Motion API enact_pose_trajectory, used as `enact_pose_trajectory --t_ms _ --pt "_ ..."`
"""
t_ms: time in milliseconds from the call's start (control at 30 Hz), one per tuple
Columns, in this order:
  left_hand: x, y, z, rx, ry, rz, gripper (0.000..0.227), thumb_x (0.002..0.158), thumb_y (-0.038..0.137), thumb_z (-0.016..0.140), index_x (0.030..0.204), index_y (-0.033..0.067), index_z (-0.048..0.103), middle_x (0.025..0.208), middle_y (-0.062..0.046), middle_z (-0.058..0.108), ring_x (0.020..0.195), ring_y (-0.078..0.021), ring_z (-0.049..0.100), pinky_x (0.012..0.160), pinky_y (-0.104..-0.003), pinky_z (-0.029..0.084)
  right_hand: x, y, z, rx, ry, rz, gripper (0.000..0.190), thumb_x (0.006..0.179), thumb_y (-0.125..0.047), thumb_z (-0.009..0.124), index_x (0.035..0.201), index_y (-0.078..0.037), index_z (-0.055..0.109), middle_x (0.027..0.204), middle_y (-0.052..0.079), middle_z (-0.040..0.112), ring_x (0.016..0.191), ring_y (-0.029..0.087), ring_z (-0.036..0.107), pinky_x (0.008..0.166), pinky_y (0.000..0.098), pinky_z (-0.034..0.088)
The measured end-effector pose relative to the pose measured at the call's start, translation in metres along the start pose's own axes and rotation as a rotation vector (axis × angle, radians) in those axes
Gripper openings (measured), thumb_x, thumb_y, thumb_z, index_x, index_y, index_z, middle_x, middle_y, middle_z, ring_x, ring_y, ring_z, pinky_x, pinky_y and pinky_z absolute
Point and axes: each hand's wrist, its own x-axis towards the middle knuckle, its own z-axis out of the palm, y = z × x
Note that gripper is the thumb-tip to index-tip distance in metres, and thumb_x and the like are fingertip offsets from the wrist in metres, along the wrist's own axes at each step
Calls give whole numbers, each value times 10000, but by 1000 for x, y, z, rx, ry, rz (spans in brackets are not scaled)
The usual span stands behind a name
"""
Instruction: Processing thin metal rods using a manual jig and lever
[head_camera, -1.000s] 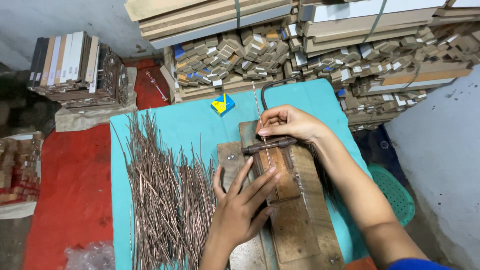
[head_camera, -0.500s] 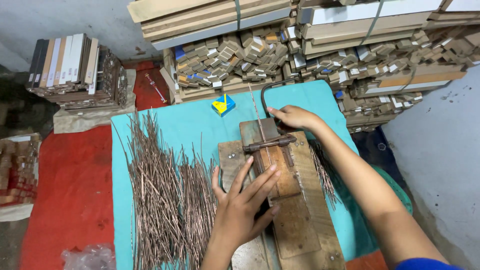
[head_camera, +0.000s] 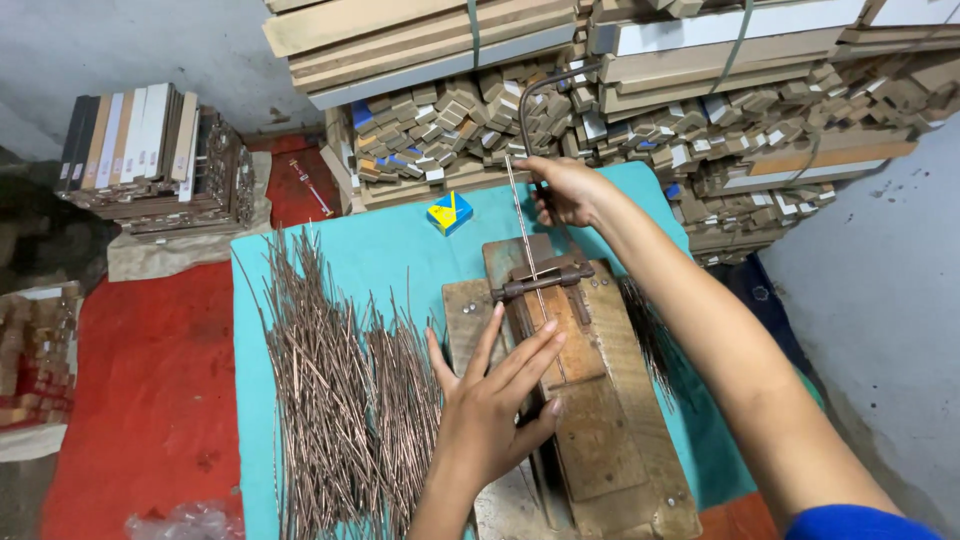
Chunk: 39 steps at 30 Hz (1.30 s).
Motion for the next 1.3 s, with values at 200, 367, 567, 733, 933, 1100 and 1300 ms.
enact_pose_trajectory --t_ms 200,367,567,733,933,1100,1300 --pt "-2 0 2 26 -18 -10 661 952 475 586 1567 299 423 1596 174 456 1572 -299 185 1064 -844 -73 -1 -4 18 -80 446 -519 318 863 -397 668 1033 -143 581 817 -30 511 690 101 429 583 311 320" --pt "-4 0 6 67 -11 -21 695 940 500 576 1585 325 386 1606 185 436 1577 -287 159 1072 -837 -61 -43 -5 19 34 400 -1228 278 955 -113 675 1189 -80 529 904 5 565 733 83 467 672 244 393" --pt "-6 1 12 60 -19 -33 646 979 507 471 1593 343 359 1612 190 419 1576 -279 142 1081 -816 -111 -125 19 29 91 354 -1710 393 994 -159 619 1338 -100 437 1211 50 502 1015 128 497 880 223 459" --pt "-7 5 12 62 -16 -45 612 1012 528 397 1591 333 370 1628 181 394 1577 -267 148 1099 -802 -105 -173 51 30 243 225 -1750 337 940 -193 658 1175 -128 424 969 33 445 733 100 397 562 230 388" --pt "-2 11 2 -27 42 -27 822 1033 638 -52 1527 263 489 1571 118 496 1556 -334 216 1086 -818 -102 -211 92 32 174 194 -1748 233 935 -157 577 962 -120 349 827 37 337 671 161 327 656 319 324" --pt "-3 13 3 -52 74 -42 825 1037 632 -32 1475 249 552 1532 108 542 1543 -333 257 1083 -819 -98 -215 113 32 137 226 -1762 215 947 -198 610 861 -126 426 752 13 369 651 168 352 667 342 326" --pt "-1 16 3 -38 38 -88 750 1045 624 13 1541 283 460 1545 112 534 1554 -297 245 1089 -804 -109 -217 120 34 109 248 -1808 214 918 -179 587 787 -108 434 708 15 353 636 176 340 659 355 310"
